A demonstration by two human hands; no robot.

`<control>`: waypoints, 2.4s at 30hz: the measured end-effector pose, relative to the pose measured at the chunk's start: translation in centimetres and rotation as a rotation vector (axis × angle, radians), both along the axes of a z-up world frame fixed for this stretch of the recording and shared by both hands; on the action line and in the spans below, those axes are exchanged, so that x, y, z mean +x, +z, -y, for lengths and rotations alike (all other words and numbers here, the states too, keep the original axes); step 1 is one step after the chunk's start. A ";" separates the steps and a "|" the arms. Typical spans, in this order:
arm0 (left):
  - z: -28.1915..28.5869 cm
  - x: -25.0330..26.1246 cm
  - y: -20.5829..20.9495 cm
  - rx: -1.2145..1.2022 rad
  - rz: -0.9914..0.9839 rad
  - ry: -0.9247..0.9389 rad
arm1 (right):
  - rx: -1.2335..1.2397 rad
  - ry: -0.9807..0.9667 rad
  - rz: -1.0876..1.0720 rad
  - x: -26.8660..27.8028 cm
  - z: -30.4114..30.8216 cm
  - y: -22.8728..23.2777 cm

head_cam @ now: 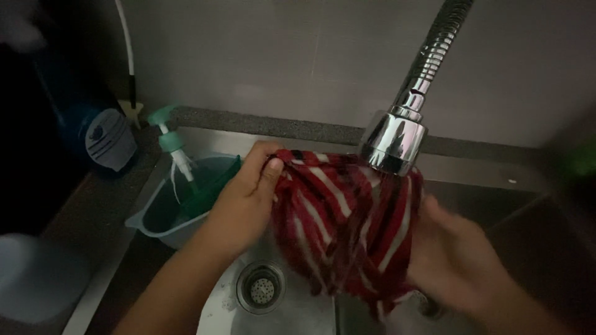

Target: Washing a cloth in a sink and then using it to wipe down a dining table.

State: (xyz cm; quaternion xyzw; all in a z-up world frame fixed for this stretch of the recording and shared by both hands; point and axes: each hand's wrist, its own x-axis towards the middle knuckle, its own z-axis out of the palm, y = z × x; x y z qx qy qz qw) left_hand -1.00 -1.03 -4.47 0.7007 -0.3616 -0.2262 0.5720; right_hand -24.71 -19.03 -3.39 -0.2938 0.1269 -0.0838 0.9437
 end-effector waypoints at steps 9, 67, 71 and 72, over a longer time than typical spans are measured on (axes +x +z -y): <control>-1.5 0.8 1.6 0.302 -0.940 -0.119 | -0.094 -0.101 -0.135 -0.8 -0.7 -2.5; -1.2 -4.8 3.3 0.240 -0.852 0.024 | -1.291 0.515 -1.061 4.5 -3.9 4.1; -0.4 -6.6 1.2 -0.124 -1.209 0.036 | -0.864 0.358 -0.834 4.4 -4.5 0.6; -0.3 -7.2 1.2 -0.137 -1.254 0.068 | -0.854 0.319 -0.817 4.3 -4.6 0.0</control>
